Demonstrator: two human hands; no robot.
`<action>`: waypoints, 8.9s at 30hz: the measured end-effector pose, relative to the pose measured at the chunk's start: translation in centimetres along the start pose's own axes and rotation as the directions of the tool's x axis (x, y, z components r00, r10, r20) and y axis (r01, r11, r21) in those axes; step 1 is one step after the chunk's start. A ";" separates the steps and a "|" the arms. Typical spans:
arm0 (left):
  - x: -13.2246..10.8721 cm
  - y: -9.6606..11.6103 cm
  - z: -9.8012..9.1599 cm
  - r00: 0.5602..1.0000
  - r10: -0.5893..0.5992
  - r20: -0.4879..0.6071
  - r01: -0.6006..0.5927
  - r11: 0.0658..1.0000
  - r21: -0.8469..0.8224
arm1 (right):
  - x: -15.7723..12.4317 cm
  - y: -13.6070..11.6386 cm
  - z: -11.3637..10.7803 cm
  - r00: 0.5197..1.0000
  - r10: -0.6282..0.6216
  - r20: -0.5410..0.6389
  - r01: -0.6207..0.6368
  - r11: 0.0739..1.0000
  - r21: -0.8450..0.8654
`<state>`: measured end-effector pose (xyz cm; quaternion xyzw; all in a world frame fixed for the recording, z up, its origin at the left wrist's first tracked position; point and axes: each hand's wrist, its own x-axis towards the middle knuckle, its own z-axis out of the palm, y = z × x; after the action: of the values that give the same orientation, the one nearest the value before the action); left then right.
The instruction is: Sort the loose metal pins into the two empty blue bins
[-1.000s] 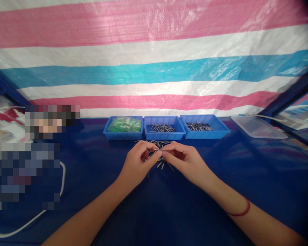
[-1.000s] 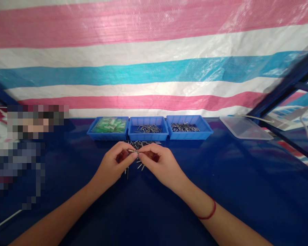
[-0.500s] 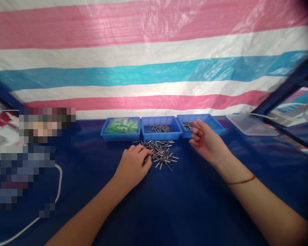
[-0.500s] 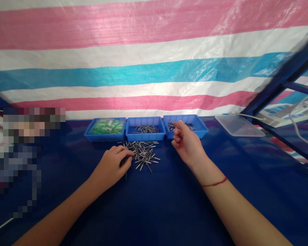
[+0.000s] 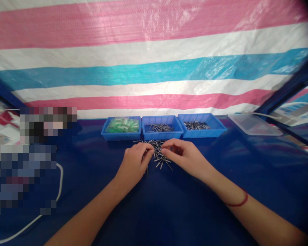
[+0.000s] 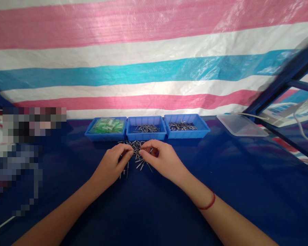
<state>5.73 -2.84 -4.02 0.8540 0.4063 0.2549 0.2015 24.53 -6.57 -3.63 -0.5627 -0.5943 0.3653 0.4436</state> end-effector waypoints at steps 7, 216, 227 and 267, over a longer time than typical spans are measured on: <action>-0.3 1.1 0.3 0.994 -0.078 -0.077 0.053 0.956 -0.288 | -1.1 0.1 2.0 0.997 -0.045 -0.068 0.055 0.987 0.150; -0.5 1.0 1.0 0.996 0.028 -0.084 -0.022 0.997 0.077 | -0.5 0.5 1.4 0.996 -0.056 -0.073 0.062 0.995 0.081; -0.5 1.2 1.0 0.999 0.049 -0.018 -0.049 0.998 0.044 | -0.8 0.8 1.6 0.993 -0.085 -0.084 0.093 0.991 0.100; -0.7 0.1 0.9 0.994 0.027 0.104 -0.049 0.977 0.209 | 2.2 1.0 -4.0 0.879 0.373 -0.297 -0.104 0.758 0.643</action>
<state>6.02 -3.57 -4.86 0.8900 0.4040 0.1708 0.1250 28.72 -4.50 -2.96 -0.5251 -0.2598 0.4659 0.6630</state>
